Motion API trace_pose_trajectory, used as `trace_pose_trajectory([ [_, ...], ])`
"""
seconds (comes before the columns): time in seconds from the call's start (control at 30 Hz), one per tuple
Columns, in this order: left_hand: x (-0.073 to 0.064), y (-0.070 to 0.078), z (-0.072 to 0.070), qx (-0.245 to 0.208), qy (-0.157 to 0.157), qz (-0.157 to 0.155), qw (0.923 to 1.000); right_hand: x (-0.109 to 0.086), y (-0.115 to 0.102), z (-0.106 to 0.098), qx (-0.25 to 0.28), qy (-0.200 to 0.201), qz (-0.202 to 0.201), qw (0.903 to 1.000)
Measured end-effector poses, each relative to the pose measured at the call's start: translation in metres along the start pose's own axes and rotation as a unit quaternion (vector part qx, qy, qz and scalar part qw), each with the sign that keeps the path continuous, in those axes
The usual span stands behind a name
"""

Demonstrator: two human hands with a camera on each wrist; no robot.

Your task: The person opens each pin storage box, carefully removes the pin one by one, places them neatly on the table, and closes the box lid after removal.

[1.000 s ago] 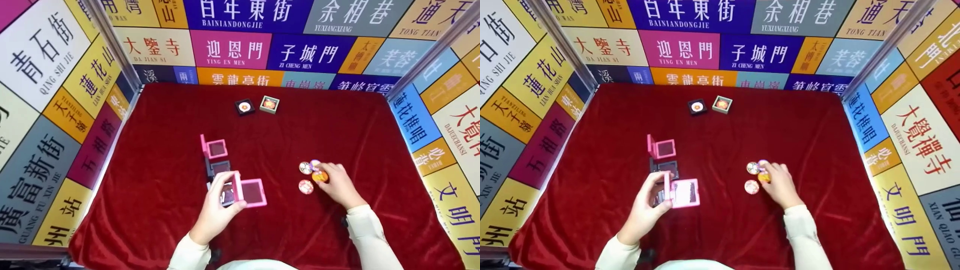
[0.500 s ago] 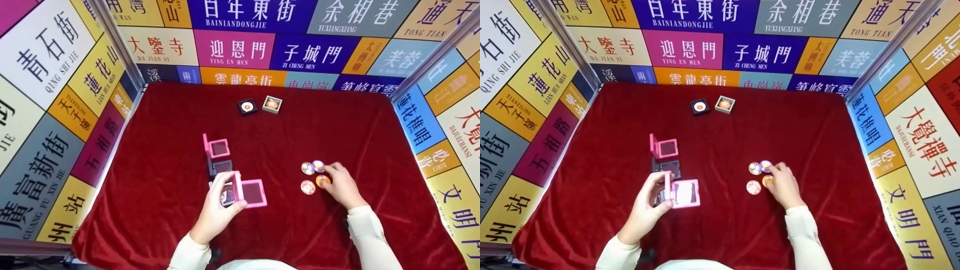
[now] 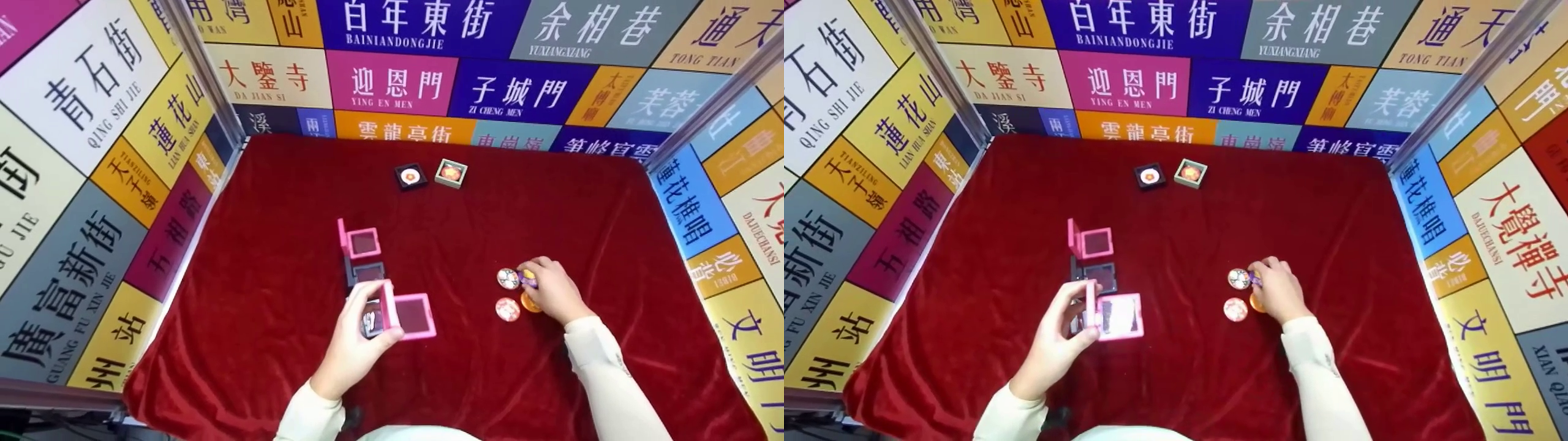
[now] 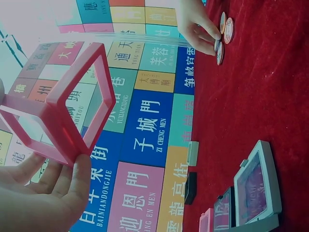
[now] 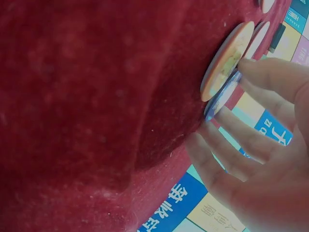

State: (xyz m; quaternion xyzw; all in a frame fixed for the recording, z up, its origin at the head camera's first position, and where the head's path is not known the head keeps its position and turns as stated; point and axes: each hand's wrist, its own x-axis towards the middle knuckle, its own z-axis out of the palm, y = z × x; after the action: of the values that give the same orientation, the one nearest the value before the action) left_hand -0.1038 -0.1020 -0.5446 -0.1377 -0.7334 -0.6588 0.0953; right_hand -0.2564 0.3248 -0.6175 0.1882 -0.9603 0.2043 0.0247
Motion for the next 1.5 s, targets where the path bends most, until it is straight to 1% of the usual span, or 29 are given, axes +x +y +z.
trace_pose_trajectory([
  [0.1,0.001,0.001,0.000,-0.004,0.000,-0.002,1.0000,0.001,0.000,-0.001,-0.001,0.008,0.010,0.9999],
  [0.17,0.001,0.001,0.000,-0.003,0.001,-0.002,1.0000,0.001,-0.003,-0.002,0.007,0.015,0.011,0.9998],
  [0.27,0.001,0.002,0.000,0.000,0.002,-0.002,1.0000,-0.003,-0.010,-0.003,0.037,0.031,-0.008,0.9988],
  [0.33,0.000,0.001,0.000,0.003,0.003,-0.002,1.0000,-0.008,-0.016,-0.003,0.054,0.038,-0.030,0.9974],
  [0.43,0.000,0.001,0.000,0.004,0.003,0.003,1.0000,-0.016,-0.025,-0.004,0.042,0.034,-0.066,0.9963],
  [0.53,-0.001,0.000,-0.001,0.006,0.007,0.004,0.9999,-0.022,-0.031,-0.001,0.007,0.017,-0.094,0.9954],
  [0.63,-0.003,-0.001,-0.001,0.004,0.014,-0.001,0.9999,-0.024,-0.036,0.002,-0.008,0.000,-0.105,0.9944],
  [0.8,-0.004,-0.001,0.001,-0.007,0.006,-0.006,0.9999,-0.025,-0.036,0.009,-0.011,-0.011,-0.099,0.9950],
  [0.97,-0.001,-0.002,0.001,-0.019,0.006,0.017,0.9997,-0.025,-0.033,0.011,-0.018,-0.011,-0.083,0.9963],
  [1.07,0.000,-0.003,0.000,-0.023,0.007,0.028,0.9993,-0.025,-0.032,0.010,-0.027,0.000,-0.080,0.9964],
  [1.2,0.000,-0.004,0.001,-0.030,0.003,0.028,0.9991,-0.023,-0.036,0.007,-0.033,0.032,-0.093,0.9947],
  [1.27,0.000,-0.004,0.002,-0.032,0.002,0.025,0.9992,-0.022,-0.046,0.005,-0.008,0.046,-0.105,0.9933],
  [1.33,0.000,-0.004,0.003,-0.029,-0.002,0.025,0.9993,-0.020,-0.063,0.000,0.035,0.051,-0.118,0.9911],
  [1.4,0.001,-0.004,0.005,-0.025,-0.009,0.023,0.9994,-0.017,-0.088,-0.005,0.077,0.055,-0.134,0.9865],
  [1.5,0.001,-0.004,0.008,-0.014,-0.023,0.012,0.9996,-0.013,-0.134,-0.015,0.118,0.058,-0.179,0.9750],
])
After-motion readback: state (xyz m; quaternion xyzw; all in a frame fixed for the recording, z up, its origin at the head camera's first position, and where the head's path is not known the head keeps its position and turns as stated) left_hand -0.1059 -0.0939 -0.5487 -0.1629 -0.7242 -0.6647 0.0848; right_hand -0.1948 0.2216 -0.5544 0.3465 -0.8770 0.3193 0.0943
